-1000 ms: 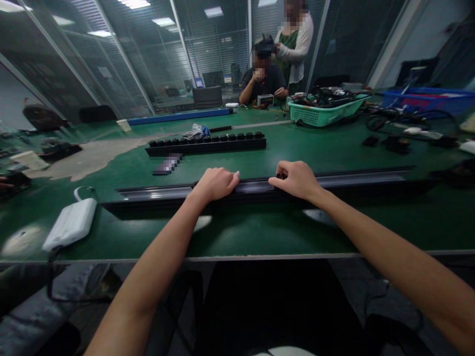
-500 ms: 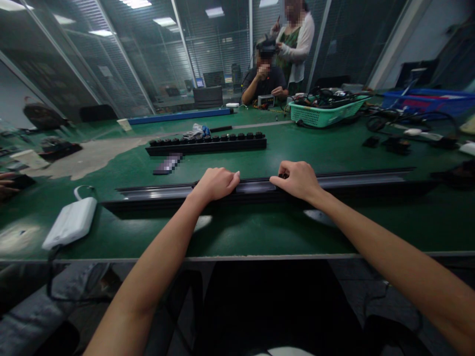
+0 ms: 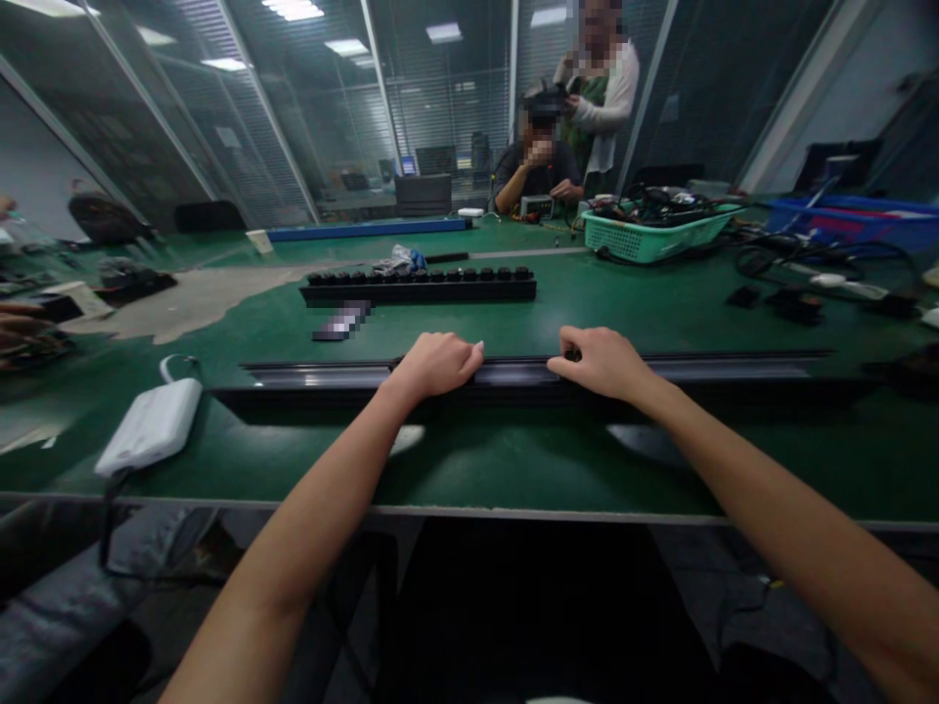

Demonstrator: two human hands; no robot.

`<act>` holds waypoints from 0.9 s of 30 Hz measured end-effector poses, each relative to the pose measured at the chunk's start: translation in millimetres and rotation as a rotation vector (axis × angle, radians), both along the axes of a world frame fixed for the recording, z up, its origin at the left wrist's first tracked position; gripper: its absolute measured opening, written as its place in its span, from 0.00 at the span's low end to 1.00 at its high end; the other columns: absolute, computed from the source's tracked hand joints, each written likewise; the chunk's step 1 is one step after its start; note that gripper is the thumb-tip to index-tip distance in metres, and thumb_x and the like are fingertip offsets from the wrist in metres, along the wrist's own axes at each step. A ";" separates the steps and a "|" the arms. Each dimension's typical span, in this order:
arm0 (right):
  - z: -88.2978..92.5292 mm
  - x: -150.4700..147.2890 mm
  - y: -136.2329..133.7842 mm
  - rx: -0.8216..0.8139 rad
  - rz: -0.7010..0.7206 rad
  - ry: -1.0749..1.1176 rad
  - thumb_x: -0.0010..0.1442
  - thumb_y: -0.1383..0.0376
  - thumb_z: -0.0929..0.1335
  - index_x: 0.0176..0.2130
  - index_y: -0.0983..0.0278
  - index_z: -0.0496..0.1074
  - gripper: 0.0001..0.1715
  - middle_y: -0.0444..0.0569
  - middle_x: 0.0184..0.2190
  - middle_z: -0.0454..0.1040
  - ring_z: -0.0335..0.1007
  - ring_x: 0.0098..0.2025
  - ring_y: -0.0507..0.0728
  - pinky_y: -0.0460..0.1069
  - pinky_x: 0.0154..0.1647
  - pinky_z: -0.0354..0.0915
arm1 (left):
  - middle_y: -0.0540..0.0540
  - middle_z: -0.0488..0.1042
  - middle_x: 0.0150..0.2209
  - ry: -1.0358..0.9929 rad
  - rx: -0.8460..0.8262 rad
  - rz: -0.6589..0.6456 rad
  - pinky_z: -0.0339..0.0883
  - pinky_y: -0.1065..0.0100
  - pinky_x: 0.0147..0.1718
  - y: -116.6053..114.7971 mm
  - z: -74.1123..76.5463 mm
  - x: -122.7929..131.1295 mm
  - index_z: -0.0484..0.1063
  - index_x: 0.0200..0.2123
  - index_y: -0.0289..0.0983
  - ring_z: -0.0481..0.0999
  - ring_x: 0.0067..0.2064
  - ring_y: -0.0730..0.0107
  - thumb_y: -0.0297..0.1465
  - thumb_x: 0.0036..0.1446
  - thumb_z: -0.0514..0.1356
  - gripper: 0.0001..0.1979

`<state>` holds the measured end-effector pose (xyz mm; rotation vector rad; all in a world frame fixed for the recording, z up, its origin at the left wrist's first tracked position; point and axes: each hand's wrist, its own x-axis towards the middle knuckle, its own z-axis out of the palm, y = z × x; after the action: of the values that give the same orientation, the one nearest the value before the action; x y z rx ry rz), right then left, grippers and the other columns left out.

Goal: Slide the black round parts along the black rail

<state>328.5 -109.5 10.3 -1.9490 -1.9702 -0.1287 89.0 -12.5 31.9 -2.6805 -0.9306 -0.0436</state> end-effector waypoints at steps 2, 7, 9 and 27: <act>4.5 5.3 1.9 -0.073 0.079 -0.002 0.55 0.53 0.63 0.31 0.61 0.65 0.14 0.49 0.27 0.71 0.64 0.30 0.56 0.49 0.30 0.52 | 0.35 0.79 0.36 0.000 0.006 -0.005 0.61 0.63 0.32 0.3 -0.5 -0.3 0.79 0.35 0.34 0.79 0.38 0.55 0.44 0.67 0.32 0.38; 12.3 15.8 2.1 -0.205 0.219 -0.005 0.56 0.54 0.64 0.34 0.61 0.62 0.13 0.48 0.29 0.72 0.65 0.30 0.56 0.48 0.30 0.54 | 0.35 0.79 0.36 0.012 0.007 -0.015 0.61 0.63 0.33 0.6 -0.9 -0.4 0.79 0.35 0.33 0.79 0.38 0.56 0.44 0.67 0.31 0.38; 9.3 16.3 0.4 -0.173 0.232 -0.028 0.57 0.53 0.64 0.35 0.61 0.62 0.14 0.48 0.29 0.72 0.66 0.31 0.56 0.48 0.30 0.54 | 0.35 0.79 0.36 0.012 0.003 -0.010 0.61 0.63 0.33 0.3 -0.7 -0.2 0.79 0.35 0.33 0.79 0.39 0.55 0.44 0.67 0.32 0.38; -9.7 9.3 -6.9 0.029 0.040 -0.078 0.58 0.55 0.61 0.35 0.61 0.63 0.11 0.50 0.30 0.72 0.64 0.30 0.56 0.49 0.28 0.49 | 0.35 0.79 0.37 0.007 -0.013 0.022 0.61 0.62 0.34 -1.0 0.8 0.5 0.79 0.36 0.33 0.78 0.39 0.56 0.44 0.67 0.32 0.37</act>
<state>337.8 -116.3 0.6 -1.9124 -2.0438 -0.2255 89.5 -13.6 32.6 -2.6802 -0.9614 -0.0227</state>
